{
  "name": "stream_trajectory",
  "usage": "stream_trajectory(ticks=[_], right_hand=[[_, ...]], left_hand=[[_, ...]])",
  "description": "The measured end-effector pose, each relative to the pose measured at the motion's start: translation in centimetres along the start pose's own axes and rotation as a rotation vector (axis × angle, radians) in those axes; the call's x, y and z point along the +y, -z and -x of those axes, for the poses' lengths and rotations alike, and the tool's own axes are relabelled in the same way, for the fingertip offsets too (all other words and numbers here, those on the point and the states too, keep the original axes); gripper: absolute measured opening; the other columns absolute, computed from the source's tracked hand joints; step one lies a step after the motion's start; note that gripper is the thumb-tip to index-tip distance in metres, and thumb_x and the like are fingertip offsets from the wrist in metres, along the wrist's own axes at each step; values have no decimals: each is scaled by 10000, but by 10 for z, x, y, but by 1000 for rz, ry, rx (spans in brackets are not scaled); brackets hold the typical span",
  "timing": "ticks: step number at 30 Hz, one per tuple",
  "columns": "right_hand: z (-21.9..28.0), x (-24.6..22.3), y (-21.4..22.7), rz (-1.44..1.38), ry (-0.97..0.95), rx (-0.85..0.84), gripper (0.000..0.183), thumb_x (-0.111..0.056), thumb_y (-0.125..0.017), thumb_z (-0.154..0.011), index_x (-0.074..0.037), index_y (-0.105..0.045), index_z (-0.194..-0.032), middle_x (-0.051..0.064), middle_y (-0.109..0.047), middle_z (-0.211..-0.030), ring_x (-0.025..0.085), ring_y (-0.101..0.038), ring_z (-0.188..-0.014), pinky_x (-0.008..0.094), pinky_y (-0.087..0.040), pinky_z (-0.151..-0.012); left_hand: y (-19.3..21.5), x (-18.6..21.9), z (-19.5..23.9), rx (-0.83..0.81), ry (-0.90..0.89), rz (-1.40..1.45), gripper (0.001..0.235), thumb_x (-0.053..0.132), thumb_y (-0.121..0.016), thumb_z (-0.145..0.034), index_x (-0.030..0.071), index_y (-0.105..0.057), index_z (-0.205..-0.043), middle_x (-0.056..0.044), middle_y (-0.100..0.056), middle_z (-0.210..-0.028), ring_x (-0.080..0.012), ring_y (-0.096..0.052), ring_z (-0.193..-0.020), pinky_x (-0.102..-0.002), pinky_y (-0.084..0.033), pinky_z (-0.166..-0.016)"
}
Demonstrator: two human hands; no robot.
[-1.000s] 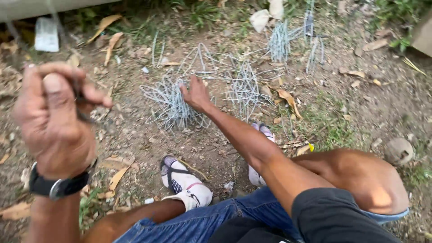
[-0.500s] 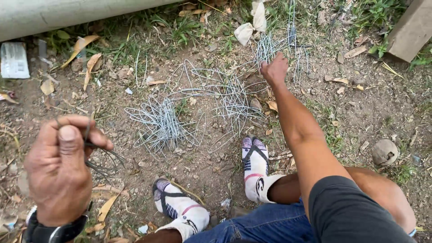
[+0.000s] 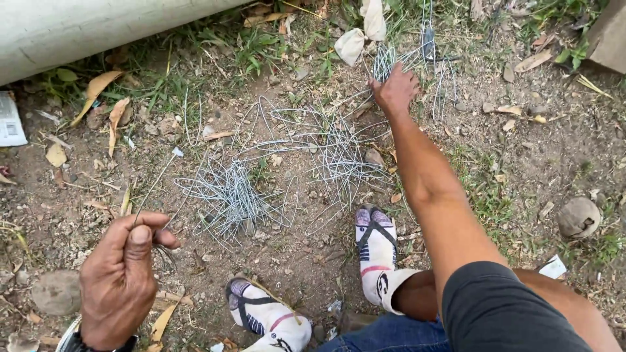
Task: Sorting and organizing pre-cut metal tie wires on the ground.
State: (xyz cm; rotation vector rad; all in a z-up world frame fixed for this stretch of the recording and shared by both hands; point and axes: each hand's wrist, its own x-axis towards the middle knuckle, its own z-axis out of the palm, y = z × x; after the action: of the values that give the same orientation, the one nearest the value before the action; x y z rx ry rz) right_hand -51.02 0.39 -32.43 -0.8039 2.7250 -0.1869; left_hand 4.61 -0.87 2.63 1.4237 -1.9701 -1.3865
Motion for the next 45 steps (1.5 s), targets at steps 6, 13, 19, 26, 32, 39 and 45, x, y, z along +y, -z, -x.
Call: stream_trajectory(ticks=[6,13,19,26,32,39,45], right_hand=[[4,-2,5,-110,-135,-58,676,-296,-909,-788,-58,-448,-1222,159,-492,-1150,317,-488,-1049,462,-483,-924],[40,-33,41,-334,179,-52,712,9,-734,-830,166,-343,-1403,229,-450,-1272,340,-560,-1071,401,-560,-1013],[60,-111,76,-720,590,90,338,-69,-739,-713,160,-673,-954,386,-673,-902,527,-692,-883,551,-541,-728],[190,-187,56,39,890,-801,548,-282,-829,-752,-15,-682,-1207,226,-731,-1171,393,-682,-1157,505,-527,-1014],[238,-213,65,127,1187,-1091,555,-405,-881,-773,-41,-642,-1117,148,-697,-1054,330,-666,-1046,441,-525,-941],[263,-230,192,-283,1277,-1249,389,-350,-869,-818,-61,-616,-881,80,-639,-752,249,-596,-685,358,-532,-682],[236,-205,218,-1426,1192,-1191,490,-272,-871,-736,-65,-565,-1059,92,-627,-802,226,-669,-690,356,-609,-618]], left_hand=[[-3,8,-4,-42,-98,-18,236,84,-457,-1039,20,-632,-1184,-89,-696,-907,-161,-700,-804,-252,-611,-635],[-11,3,0,53,-233,-8,232,4,-483,-994,70,-658,-1132,-55,-724,-886,-146,-696,-752,-264,-627,-643],[-1,9,-14,112,-270,45,270,143,-454,-1073,51,-708,-1072,-82,-678,-609,-163,-628,-553,-335,-570,-584],[6,4,-14,130,-206,136,286,185,-407,-1105,48,-652,-1050,9,-524,-588,-95,-525,-541,-252,-470,-535],[17,0,-7,220,-175,282,242,268,-488,-1098,73,-572,-983,3,-494,-592,-90,-519,-542,-226,-490,-546],[17,10,-2,227,-161,499,198,284,-516,-1089,111,-509,-993,78,-390,-597,-22,-453,-512,-181,-507,-531],[13,16,1,183,-214,501,279,248,-520,-1082,18,-654,-999,45,-393,-532,-23,-441,-467,-211,-539,-537]])
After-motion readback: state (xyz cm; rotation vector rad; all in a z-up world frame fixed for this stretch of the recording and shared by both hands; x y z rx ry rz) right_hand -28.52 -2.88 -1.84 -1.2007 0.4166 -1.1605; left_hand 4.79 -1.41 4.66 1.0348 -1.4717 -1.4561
